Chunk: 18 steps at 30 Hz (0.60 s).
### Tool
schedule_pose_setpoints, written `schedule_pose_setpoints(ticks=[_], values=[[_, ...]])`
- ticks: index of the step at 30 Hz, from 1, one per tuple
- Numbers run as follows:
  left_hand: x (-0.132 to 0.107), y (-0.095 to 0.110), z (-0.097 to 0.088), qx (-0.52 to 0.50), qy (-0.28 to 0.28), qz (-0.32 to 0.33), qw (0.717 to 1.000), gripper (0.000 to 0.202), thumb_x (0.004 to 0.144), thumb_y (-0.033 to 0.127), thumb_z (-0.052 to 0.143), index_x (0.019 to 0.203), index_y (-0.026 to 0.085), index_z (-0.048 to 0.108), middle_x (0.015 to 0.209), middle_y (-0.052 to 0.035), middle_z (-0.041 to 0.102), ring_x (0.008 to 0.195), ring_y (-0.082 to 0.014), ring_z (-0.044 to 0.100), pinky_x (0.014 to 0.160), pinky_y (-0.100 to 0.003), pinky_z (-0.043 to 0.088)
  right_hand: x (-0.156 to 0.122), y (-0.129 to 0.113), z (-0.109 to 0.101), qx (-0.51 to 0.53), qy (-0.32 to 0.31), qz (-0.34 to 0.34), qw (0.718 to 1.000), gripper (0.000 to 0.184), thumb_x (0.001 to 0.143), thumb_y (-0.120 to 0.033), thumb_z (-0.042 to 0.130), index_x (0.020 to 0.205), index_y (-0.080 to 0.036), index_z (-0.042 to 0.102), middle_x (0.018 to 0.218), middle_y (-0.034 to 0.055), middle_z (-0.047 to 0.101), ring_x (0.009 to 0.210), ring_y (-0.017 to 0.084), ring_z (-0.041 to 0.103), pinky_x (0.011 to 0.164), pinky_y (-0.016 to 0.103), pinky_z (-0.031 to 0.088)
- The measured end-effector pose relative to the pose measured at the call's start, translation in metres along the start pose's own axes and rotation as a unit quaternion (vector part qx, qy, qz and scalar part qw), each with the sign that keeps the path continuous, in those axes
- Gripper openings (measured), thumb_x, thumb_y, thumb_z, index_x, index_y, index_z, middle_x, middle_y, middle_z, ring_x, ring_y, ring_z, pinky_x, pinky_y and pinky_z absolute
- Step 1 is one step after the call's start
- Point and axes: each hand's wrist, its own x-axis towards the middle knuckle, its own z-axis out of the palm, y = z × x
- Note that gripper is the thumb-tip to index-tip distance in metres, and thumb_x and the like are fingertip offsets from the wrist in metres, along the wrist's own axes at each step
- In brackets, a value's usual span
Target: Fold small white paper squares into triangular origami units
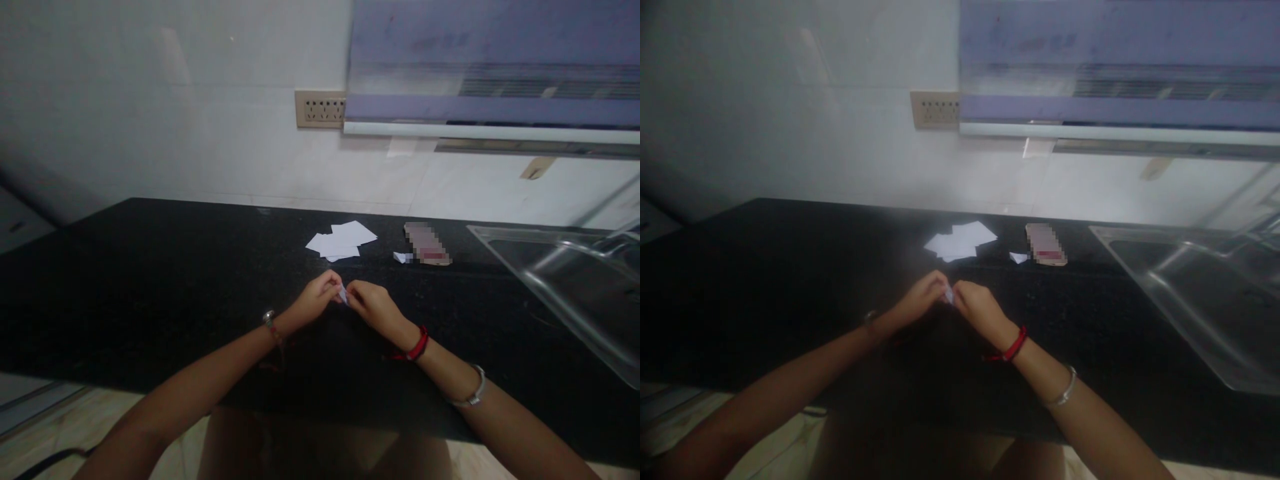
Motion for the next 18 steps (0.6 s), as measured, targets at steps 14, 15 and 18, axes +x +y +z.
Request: schedule_pose_setpoints(ticks=[14, 15, 18], values=[[0.008, -0.014, -0.007, -0.12, -0.033, -0.048, 0.991, 0.013, 0.076, 0.028, 0.046, 0.078, 0.015, 0.042, 0.066, 0.0035, 0.046, 0.055, -0.006, 0.047, 0.051, -0.018, 0.039, -0.003, 0.002, -0.009, 0.057, 0.035, -0.046, 0.997, 0.006, 0.076, -0.018, 0.051, 0.075, -0.016, 0.056, 0.079, 0.004, 0.056, 0.073, 0.012, 0.051, 0.064, 0.022, 0.039], [0.008, -0.015, -0.007, -0.121, -0.037, -0.052, 0.991, 0.013, 0.077, 0.027, 0.046, 0.078, 0.015, 0.042, 0.067, 0.0034, 0.046, 0.055, -0.0059, 0.047, 0.051, -0.018, 0.039, -0.002, 0.001, -0.011, 0.06, 0.031, -0.057, 0.996, 0.006, 0.076, -0.018, 0.052, 0.075, -0.016, 0.057, 0.08, 0.0044, 0.055, 0.075, 0.013, 0.051, 0.065, 0.022, 0.039], [0.007, -0.015, -0.006, -0.091, -0.046, -0.053, 0.993, 0.01, 0.077, 0.024, 0.044, 0.079, 0.015, 0.042, 0.068, 0.0032, 0.046, 0.055, -0.0054, 0.047, 0.051, -0.017, 0.039, -0.002, 0.002, -0.011, 0.067, 0.004, -0.055, 0.996, 0.007, 0.075, -0.019, 0.054, 0.077, -0.016, 0.059, 0.076, 0.0034, 0.056, 0.069, 0.012, 0.051, 0.062, 0.022, 0.039]])
